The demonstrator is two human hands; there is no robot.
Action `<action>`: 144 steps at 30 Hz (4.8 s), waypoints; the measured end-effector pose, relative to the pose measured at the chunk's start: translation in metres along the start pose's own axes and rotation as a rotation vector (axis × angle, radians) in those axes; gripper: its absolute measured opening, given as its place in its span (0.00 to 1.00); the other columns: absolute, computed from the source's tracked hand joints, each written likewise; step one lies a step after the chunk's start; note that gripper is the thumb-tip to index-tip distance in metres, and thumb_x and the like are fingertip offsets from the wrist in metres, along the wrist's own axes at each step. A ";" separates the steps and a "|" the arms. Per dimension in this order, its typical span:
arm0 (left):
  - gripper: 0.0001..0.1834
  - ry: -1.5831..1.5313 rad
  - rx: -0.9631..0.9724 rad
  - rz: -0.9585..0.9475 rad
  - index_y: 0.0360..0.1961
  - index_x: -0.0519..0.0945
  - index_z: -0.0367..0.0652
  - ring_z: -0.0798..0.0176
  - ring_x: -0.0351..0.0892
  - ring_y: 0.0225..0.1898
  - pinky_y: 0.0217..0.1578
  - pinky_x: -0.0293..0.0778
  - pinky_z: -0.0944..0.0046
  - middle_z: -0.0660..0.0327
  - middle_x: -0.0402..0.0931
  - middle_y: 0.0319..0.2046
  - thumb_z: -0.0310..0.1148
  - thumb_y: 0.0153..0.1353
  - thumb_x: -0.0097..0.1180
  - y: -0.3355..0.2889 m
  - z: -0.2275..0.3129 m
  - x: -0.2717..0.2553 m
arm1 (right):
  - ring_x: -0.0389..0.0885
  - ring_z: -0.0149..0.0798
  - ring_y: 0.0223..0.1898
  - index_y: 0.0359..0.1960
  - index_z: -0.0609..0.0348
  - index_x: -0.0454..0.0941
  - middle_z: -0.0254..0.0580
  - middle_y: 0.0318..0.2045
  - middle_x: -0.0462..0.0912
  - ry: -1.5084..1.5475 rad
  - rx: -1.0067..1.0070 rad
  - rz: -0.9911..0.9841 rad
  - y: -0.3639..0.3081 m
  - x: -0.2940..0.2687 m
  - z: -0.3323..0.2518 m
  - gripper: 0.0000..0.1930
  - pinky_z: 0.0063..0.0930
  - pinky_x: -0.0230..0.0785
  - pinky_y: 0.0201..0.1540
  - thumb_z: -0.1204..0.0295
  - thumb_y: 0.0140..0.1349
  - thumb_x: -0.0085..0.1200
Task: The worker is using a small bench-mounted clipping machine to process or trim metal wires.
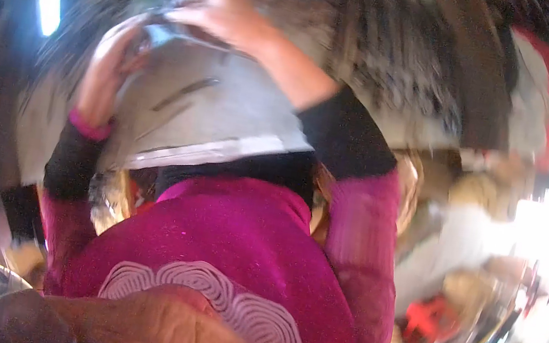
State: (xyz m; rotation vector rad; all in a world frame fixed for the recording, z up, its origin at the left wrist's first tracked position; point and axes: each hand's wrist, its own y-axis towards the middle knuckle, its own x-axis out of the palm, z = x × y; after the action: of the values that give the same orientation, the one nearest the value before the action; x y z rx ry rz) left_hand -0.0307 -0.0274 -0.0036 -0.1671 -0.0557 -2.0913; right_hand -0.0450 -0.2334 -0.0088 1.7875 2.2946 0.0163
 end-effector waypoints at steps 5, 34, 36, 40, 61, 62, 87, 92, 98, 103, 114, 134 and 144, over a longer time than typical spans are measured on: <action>0.16 0.183 0.090 0.063 0.39 0.77 0.36 0.78 0.57 0.11 0.12 0.51 0.77 0.64 0.76 0.20 0.39 0.61 0.48 -0.002 0.007 -0.004 | 0.69 0.21 0.18 0.41 0.65 0.74 0.31 0.22 0.75 0.229 0.202 -0.003 -0.010 0.011 -0.024 0.13 0.14 0.61 0.21 0.68 0.59 0.52; 0.17 0.139 0.011 -0.118 0.41 0.76 0.36 0.80 0.55 0.12 0.12 0.51 0.78 0.63 0.75 0.22 0.40 0.62 0.48 0.015 0.010 -0.015 | 0.72 0.21 0.20 0.41 0.64 0.74 0.31 0.23 0.77 0.148 0.250 0.028 -0.006 0.005 -0.013 0.13 0.13 0.63 0.21 0.69 0.57 0.55; 0.17 0.158 0.002 -0.094 0.41 0.76 0.35 0.80 0.54 0.12 0.12 0.51 0.78 0.63 0.74 0.22 0.40 0.62 0.48 0.014 0.010 -0.013 | 0.73 0.22 0.20 0.41 0.64 0.75 0.33 0.23 0.78 0.244 0.275 0.013 -0.005 0.003 -0.010 0.14 0.14 0.65 0.20 0.69 0.56 0.56; 0.17 0.205 -0.020 -0.070 0.39 0.76 0.35 0.80 0.55 0.12 0.12 0.51 0.77 0.63 0.73 0.22 0.41 0.61 0.49 0.013 0.013 -0.013 | 0.73 0.23 0.18 0.40 0.63 0.75 0.33 0.23 0.78 0.223 0.307 -0.039 -0.004 0.005 -0.012 0.14 0.15 0.65 0.19 0.65 0.58 0.54; 0.22 0.417 0.060 -0.150 0.41 0.77 0.35 0.73 0.75 0.29 0.24 0.72 0.73 0.63 0.77 0.33 0.46 0.58 0.53 0.014 0.006 -0.014 | 0.70 0.22 0.15 0.30 0.58 0.78 0.30 0.19 0.76 0.045 0.352 -0.304 -0.011 0.015 -0.020 0.10 0.14 0.62 0.18 0.64 0.56 0.54; 0.22 0.501 0.090 -0.159 0.41 0.77 0.35 0.72 0.75 0.29 0.25 0.72 0.72 0.63 0.77 0.33 0.46 0.58 0.53 0.016 0.004 -0.014 | 0.70 0.22 0.16 0.30 0.58 0.78 0.30 0.19 0.76 0.062 0.354 -0.297 -0.010 0.013 -0.019 0.10 0.14 0.62 0.18 0.64 0.56 0.54; 0.16 0.531 0.027 -0.187 0.30 0.78 0.38 0.80 0.63 0.15 0.15 0.57 0.77 0.70 0.68 0.15 0.43 0.57 0.55 0.013 0.016 -0.016 | 0.80 0.31 0.25 0.34 0.63 0.75 0.43 0.26 0.80 0.461 0.283 -0.029 0.001 -0.015 0.000 0.10 0.21 0.74 0.29 0.68 0.58 0.53; 0.19 0.556 0.040 -0.189 0.31 0.80 0.38 0.79 0.65 0.15 0.15 0.61 0.77 0.68 0.71 0.15 0.45 0.57 0.54 0.017 0.017 -0.020 | 0.80 0.32 0.26 0.36 0.63 0.75 0.43 0.27 0.80 0.480 0.244 -0.023 0.001 -0.016 0.003 0.10 0.22 0.75 0.30 0.69 0.59 0.52; 0.20 0.554 0.151 -0.106 0.29 0.77 0.38 0.78 0.62 0.15 0.17 0.58 0.77 0.67 0.68 0.16 0.47 0.62 0.47 0.016 0.029 -0.029 | 0.79 0.33 0.26 0.39 0.63 0.74 0.43 0.28 0.80 0.479 0.123 0.141 0.003 -0.018 0.002 0.10 0.23 0.74 0.30 0.70 0.60 0.51; 0.19 0.493 0.172 -0.073 0.23 0.72 0.41 0.79 0.58 0.15 0.17 0.54 0.75 0.70 0.61 0.14 0.46 0.61 0.49 0.029 0.019 -0.032 | 0.80 0.34 0.28 0.38 0.64 0.74 0.45 0.30 0.80 0.511 0.096 0.194 0.005 -0.017 0.005 0.10 0.24 0.74 0.33 0.71 0.60 0.50; 0.17 0.365 0.021 -0.019 0.26 0.74 0.39 0.78 0.57 0.14 0.15 0.52 0.74 0.71 0.58 0.12 0.44 0.59 0.52 0.042 0.007 -0.035 | 0.80 0.35 0.28 0.38 0.65 0.73 0.46 0.29 0.80 0.498 0.112 0.212 0.009 -0.022 0.011 0.09 0.24 0.75 0.32 0.72 0.60 0.50; 0.16 0.405 -0.122 -0.222 0.28 0.77 0.37 0.78 0.60 0.14 0.15 0.57 0.75 0.71 0.65 0.14 0.40 0.60 0.51 0.021 0.042 -0.043 | 0.76 0.29 0.36 0.43 0.67 0.73 0.38 0.35 0.79 -0.188 -0.194 0.302 0.006 -0.022 -0.009 0.14 0.21 0.71 0.37 0.72 0.57 0.55; 0.19 0.478 0.075 -0.099 0.32 0.79 0.39 0.81 0.62 0.13 0.14 0.57 0.79 0.70 0.66 0.14 0.46 0.60 0.51 0.008 0.020 -0.045 | 0.77 0.28 0.26 0.36 0.63 0.79 0.41 0.24 0.80 -0.560 0.081 -0.025 -0.018 0.014 -0.030 0.10 0.21 0.68 0.31 0.71 0.55 0.54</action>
State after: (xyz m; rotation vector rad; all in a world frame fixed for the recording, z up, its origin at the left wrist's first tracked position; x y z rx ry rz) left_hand 0.0007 0.0094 0.0091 0.3884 0.1487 -2.1719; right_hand -0.0706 -0.2211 0.0149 1.5436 1.9285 -0.5201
